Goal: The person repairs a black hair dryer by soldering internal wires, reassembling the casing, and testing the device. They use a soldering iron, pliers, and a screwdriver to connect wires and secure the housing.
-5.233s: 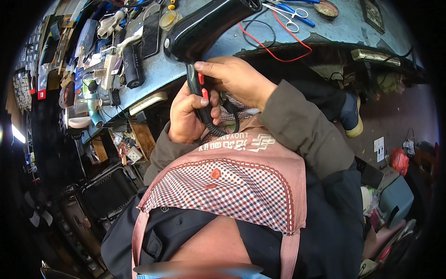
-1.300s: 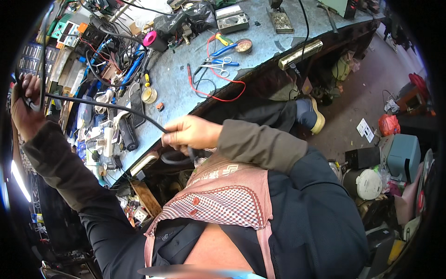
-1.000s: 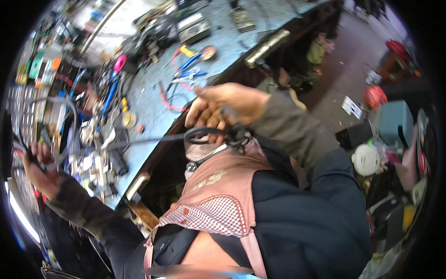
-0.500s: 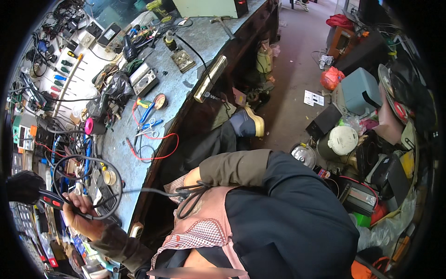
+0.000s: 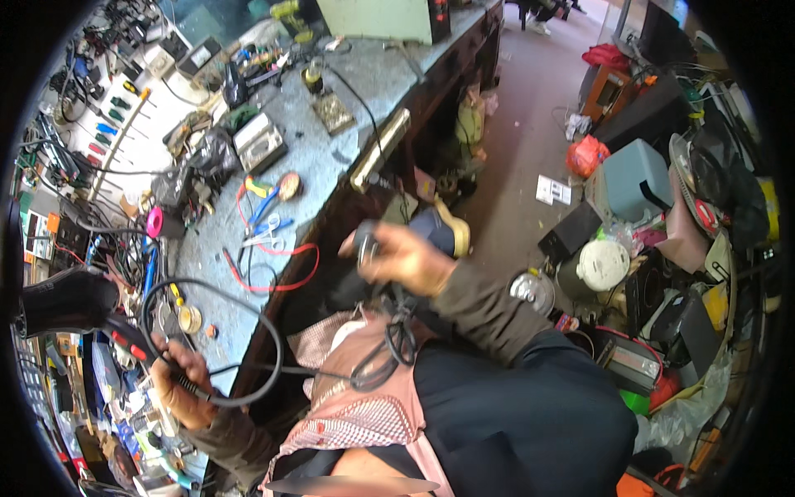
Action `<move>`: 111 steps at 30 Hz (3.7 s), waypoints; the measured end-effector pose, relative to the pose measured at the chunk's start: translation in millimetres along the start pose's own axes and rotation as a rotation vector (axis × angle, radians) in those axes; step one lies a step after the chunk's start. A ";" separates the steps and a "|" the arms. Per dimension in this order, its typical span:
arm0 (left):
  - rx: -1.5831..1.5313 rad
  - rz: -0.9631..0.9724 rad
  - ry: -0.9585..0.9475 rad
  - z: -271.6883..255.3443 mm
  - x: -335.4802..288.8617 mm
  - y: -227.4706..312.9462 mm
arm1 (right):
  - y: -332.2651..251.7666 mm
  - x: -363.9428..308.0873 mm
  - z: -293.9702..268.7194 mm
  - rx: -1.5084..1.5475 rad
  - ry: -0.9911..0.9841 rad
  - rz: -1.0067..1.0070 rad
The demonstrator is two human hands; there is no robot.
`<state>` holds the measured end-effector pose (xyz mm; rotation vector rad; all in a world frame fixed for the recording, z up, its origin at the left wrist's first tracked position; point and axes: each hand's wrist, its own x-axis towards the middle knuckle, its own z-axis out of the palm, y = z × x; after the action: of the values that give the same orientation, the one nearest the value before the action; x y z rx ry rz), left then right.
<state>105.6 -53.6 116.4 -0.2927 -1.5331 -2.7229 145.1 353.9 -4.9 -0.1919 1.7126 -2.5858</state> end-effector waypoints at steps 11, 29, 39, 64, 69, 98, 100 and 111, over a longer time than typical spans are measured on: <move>-0.025 -0.208 0.058 1.6 -7.7 -128.7 | -21.9 34.9 -186.5 -0.403 0.506 -0.020; 0.203 -0.046 0.230 -48.6 49.8 -131.4 | -126.5 112.8 -168.5 -0.693 0.636 -0.348; 0.019 -0.078 0.160 -58.0 55.2 -130.6 | 72.7 155.3 -231.6 -0.262 0.719 -0.381; -0.089 -0.150 0.159 -47.6 57.6 -133.4 | 77.2 160.8 -228.9 -1.430 0.917 -0.617; -0.111 -0.151 0.086 -54.2 64.8 -135.6 | 101.2 174.1 -211.0 -0.928 1.035 -0.519; -0.090 -0.183 -0.043 -36.8 56.8 -121.7 | 47.7 204.6 189.9 0.111 -0.417 0.126; -0.086 -0.192 -0.051 -36.8 55.8 -121.5 | 54.5 205.8 194.6 0.071 -0.433 0.042; -0.055 -0.246 -0.095 -37.7 54.8 -118.3 | 67.7 199.4 204.2 -0.057 -0.283 -0.132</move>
<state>34.7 -18.9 6.1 -0.2528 -1.6196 -2.9826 -30.5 121.3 28.3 -0.6593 1.7215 -2.4487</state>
